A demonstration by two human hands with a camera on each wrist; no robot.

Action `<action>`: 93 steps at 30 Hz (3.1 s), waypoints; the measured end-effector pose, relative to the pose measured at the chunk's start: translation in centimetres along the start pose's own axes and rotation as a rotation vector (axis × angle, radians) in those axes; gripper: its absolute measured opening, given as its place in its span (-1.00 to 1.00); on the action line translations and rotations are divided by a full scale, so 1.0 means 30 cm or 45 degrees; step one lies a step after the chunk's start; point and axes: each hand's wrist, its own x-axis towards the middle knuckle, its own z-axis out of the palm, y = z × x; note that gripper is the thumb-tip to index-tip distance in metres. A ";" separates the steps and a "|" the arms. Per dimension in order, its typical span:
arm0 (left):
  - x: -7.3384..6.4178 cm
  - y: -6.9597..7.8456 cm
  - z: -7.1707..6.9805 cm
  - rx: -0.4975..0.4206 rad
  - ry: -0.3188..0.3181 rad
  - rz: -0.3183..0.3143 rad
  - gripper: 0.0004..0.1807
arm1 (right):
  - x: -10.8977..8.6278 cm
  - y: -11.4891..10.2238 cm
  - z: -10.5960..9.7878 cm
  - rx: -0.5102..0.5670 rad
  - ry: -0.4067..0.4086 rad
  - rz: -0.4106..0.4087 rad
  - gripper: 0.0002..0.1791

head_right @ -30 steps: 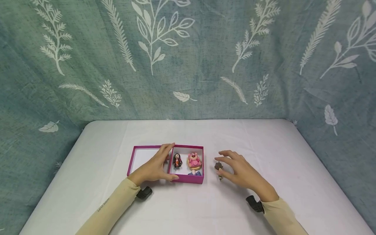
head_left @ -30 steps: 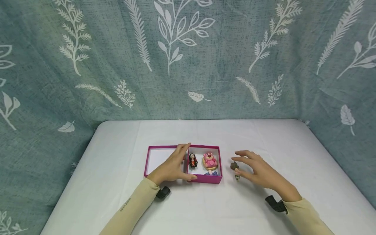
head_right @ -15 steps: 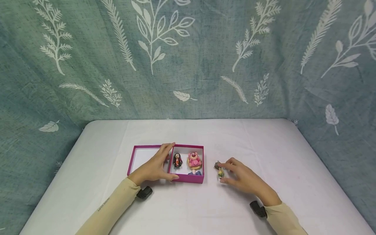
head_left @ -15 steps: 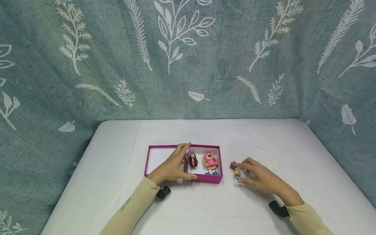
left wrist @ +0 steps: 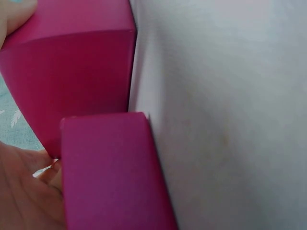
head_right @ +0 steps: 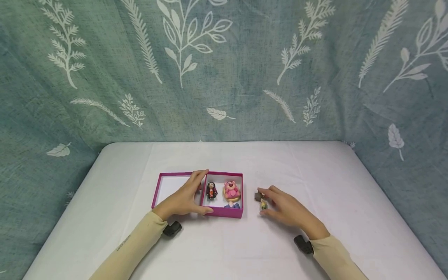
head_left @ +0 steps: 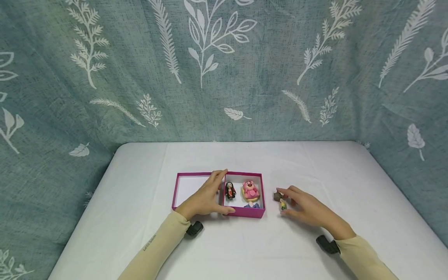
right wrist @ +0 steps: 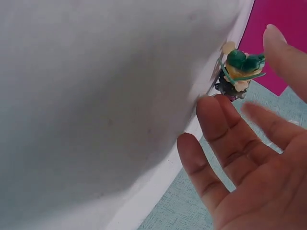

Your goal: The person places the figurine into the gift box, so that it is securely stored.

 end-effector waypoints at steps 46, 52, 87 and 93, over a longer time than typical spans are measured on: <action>0.002 0.001 -0.005 -0.029 -0.021 -0.015 0.37 | 0.025 0.035 -0.092 0.021 -0.202 0.017 -0.31; 0.001 -0.003 -0.002 -0.036 -0.021 -0.011 0.37 | 0.023 0.046 -0.079 0.016 -0.172 0.009 -0.34; -0.001 -0.003 -0.004 -0.034 -0.008 -0.002 0.36 | 0.108 -0.048 -0.151 0.078 0.028 -0.093 -0.38; -0.001 -0.005 -0.003 -0.036 -0.008 -0.004 0.37 | 0.143 -0.087 -0.157 0.070 0.053 -0.140 -0.39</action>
